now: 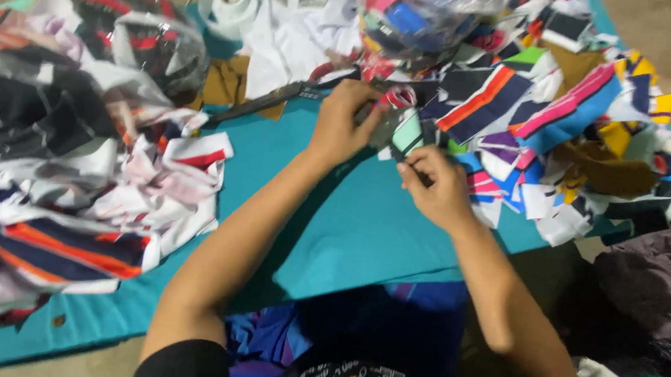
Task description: The person is sitting at a table, picking up small, colorful fabric scraps from a pile and folding them into neat rectangular shapes.
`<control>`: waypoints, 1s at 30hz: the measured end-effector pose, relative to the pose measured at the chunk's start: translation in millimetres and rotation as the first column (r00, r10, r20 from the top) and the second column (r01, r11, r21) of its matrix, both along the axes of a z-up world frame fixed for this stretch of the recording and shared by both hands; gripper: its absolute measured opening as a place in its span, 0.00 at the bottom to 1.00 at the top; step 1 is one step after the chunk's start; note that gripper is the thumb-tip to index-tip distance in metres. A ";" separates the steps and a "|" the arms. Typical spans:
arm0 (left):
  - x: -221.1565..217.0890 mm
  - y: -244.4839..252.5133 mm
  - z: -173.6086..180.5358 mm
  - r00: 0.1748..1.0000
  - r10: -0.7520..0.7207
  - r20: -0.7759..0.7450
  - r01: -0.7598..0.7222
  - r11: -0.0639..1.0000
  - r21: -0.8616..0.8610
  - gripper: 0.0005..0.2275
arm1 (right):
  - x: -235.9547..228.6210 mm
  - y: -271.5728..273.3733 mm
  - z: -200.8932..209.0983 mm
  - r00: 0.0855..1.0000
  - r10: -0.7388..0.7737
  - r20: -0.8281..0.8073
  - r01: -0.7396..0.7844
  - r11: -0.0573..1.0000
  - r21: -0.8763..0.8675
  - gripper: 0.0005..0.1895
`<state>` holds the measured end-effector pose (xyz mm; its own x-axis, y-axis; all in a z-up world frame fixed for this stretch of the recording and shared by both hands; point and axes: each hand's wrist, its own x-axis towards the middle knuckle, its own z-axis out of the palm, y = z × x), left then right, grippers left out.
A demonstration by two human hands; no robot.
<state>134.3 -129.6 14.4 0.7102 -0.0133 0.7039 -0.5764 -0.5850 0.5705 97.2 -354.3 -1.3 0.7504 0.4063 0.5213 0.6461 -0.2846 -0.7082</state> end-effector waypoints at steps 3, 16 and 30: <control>-49.2 21.6 19.6 0.980 0.000 -0.197 -0.052 0.965 -0.259 0.07 | 4.9 0.2 -3.9 0.999 0.036 0.001 -0.036 0.999 0.025 0.09; -123.3 98.9 -11.1 0.890 -0.009 -0.455 -0.249 0.828 -0.503 0.23 | -2.0 114.6 45.4 0.923 0.371 -0.102 -0.380 0.920 -0.099 0.09; -128.7 106.5 16.7 0.933 -0.139 -0.332 -0.145 0.699 -0.700 0.20 | 28.0 153.0 18.0 0.900 0.420 0.114 -0.394 0.898 -0.198 0.16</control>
